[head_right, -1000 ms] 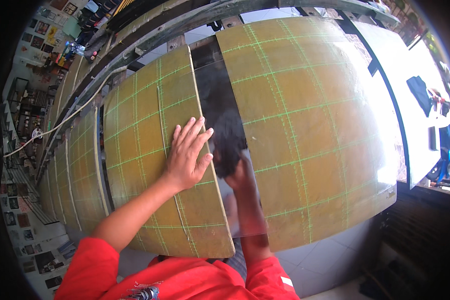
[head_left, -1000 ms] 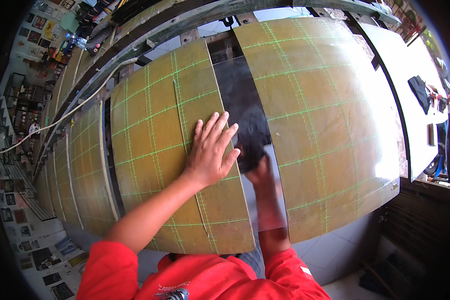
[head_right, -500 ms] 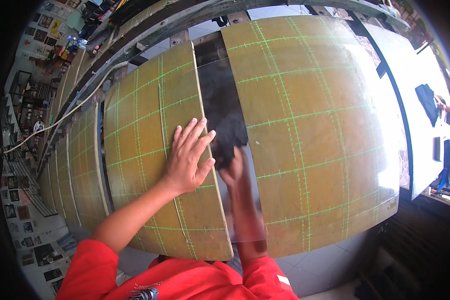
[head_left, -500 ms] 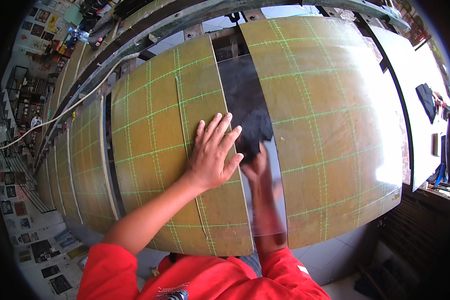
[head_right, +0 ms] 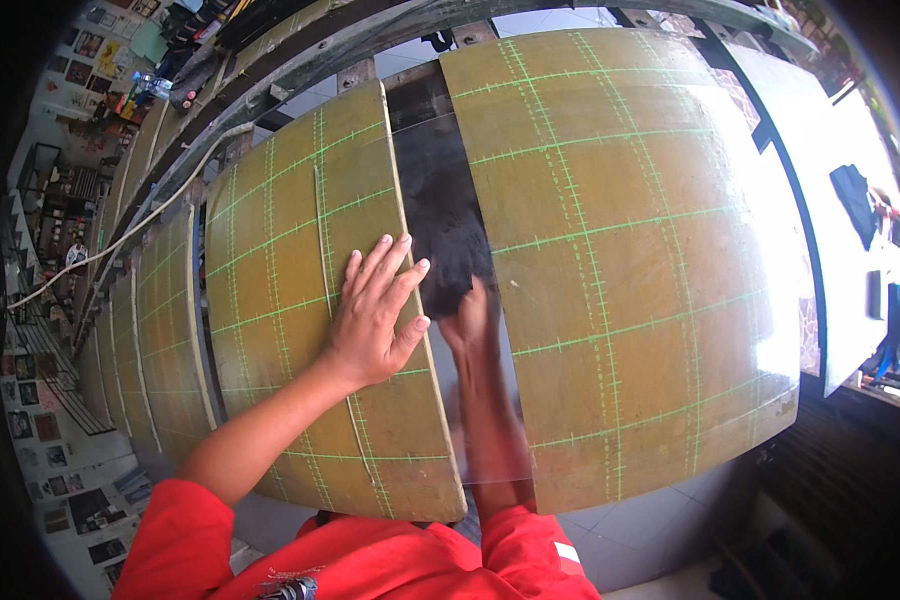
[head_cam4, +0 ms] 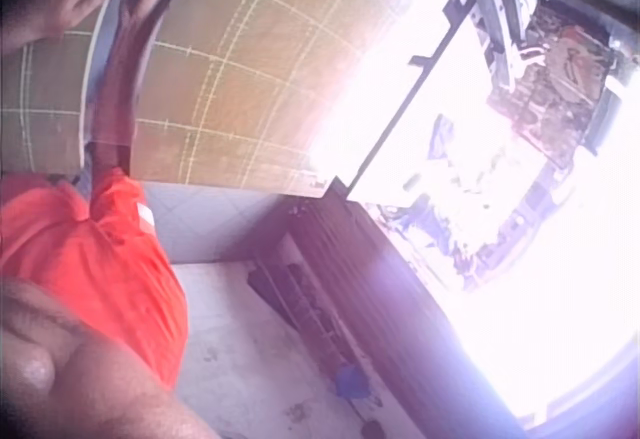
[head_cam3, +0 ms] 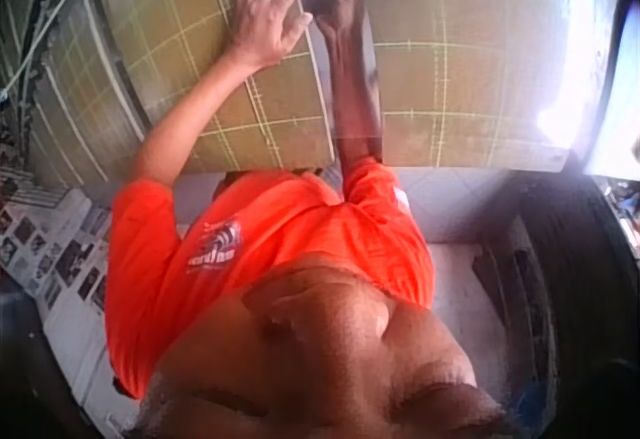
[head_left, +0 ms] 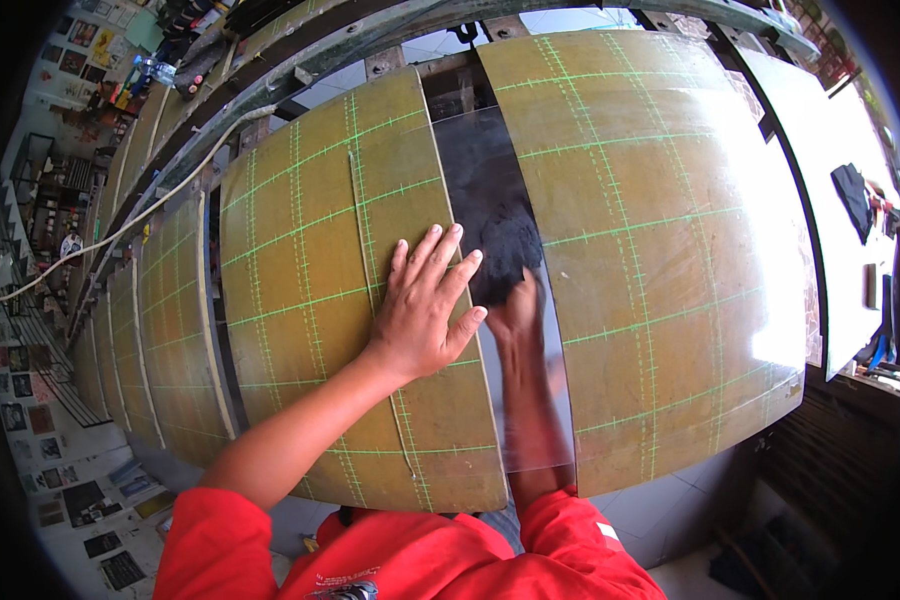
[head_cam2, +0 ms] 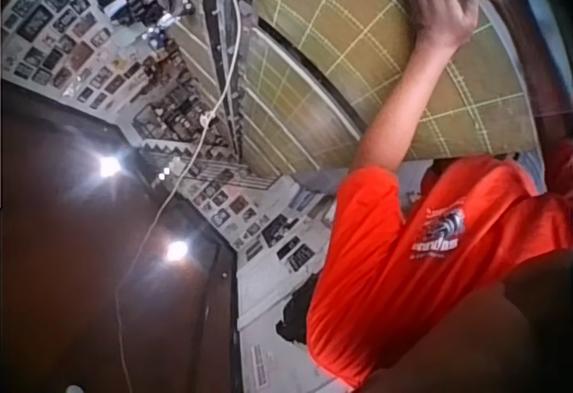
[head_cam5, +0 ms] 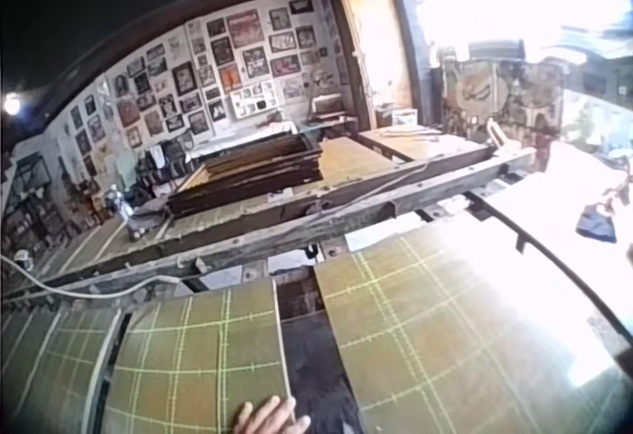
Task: The person retrieves a black cloth from a bag, walks to a row of printing plates, and wipes the surfaces of the plates one by one using the cloth.
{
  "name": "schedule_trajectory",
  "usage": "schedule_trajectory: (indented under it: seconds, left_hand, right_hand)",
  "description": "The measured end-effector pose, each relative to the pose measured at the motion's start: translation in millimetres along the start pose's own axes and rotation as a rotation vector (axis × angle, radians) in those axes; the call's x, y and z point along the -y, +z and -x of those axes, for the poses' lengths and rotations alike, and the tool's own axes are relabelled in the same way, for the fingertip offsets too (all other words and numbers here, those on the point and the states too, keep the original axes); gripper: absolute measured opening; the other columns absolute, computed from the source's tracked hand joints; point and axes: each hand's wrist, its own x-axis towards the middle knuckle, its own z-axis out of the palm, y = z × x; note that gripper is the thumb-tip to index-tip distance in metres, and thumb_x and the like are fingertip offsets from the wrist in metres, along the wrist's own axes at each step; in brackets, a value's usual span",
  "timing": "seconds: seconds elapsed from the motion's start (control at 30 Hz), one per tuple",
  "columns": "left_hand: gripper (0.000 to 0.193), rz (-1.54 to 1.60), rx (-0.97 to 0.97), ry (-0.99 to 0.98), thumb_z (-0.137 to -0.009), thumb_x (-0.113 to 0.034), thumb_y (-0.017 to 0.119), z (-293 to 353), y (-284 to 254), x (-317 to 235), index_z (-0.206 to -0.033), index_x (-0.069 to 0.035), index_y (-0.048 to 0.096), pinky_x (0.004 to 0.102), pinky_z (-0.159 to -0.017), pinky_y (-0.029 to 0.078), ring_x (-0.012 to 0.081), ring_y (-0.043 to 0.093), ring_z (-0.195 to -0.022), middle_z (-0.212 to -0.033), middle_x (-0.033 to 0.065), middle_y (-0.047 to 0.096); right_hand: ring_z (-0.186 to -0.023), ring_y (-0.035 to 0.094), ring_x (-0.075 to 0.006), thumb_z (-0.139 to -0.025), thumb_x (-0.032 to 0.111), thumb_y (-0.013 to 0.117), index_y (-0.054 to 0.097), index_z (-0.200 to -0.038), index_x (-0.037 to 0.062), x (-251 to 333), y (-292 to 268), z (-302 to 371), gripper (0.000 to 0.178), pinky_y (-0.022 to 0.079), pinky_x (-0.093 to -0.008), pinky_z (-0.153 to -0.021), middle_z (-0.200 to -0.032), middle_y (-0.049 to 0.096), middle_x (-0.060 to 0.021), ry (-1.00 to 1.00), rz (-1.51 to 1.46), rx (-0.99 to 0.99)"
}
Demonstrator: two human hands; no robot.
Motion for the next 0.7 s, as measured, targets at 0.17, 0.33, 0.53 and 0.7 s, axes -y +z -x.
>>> schedule_trajectory:
  seconds: [0.17, 0.33, 0.53, 0.7]
  left_hand:
    - [0.062, 0.013, -0.002, -0.008, -0.096, -0.052, 0.036, 3, 1, 2, -0.136, -0.005, 0.047, 0.0588, -0.112, 0.015, 0.0412, 0.028, -0.139, -0.149, 0.0213, 0.033]
    - [0.063, 0.013, -0.003, -0.003, -0.095, -0.053, 0.037, 0, 0, 0, -0.135, -0.005, 0.047, 0.0590, -0.112, 0.015, 0.0415, 0.028, -0.139, -0.149, 0.0214, 0.033]
    - [0.062, 0.013, -0.001, -0.016, -0.095, -0.051, 0.038, 3, 0, 3, -0.135, -0.005, 0.048, 0.0591, -0.112, 0.015, 0.0415, 0.028, -0.139, -0.149, 0.0216, 0.033]
    - [0.061, 0.022, 0.005, -0.004, -0.095, -0.050, 0.039, -2, -2, 0, -0.135, -0.004, 0.048, 0.0591, -0.112, 0.015, 0.0413, 0.028, -0.139, -0.149, 0.0215, 0.033]
  right_hand:
    - [-0.101, 0.064, -0.0185, -0.098, 0.018, 0.047, 0.057, -0.123, 0.0025, 0, 28, 38, 0.031, 0.049, -0.0331, -0.092, -0.120, 0.063, -0.0076, -0.007, 0.140, -0.208]
    - [-0.099, 0.064, -0.0188, -0.097, 0.012, 0.046, 0.056, -0.122, 0.0004, 3, 21, -6, 0.030, 0.053, -0.0302, -0.081, -0.113, 0.065, -0.0077, 0.071, -0.017, -0.144]
    - [-0.097, 0.064, -0.0165, -0.099, 0.015, 0.042, 0.056, -0.123, 0.0027, 6, 13, 35, 0.031, 0.053, -0.0288, -0.075, -0.112, 0.065, -0.0077, 0.060, 0.124, -0.194]
    - [-0.112, 0.060, -0.0228, -0.100, 0.021, 0.042, 0.053, -0.129, 0.0017, -3, 22, 0, 0.036, 0.047, -0.0329, -0.098, -0.124, 0.060, -0.0112, -0.041, 0.161, -0.171]
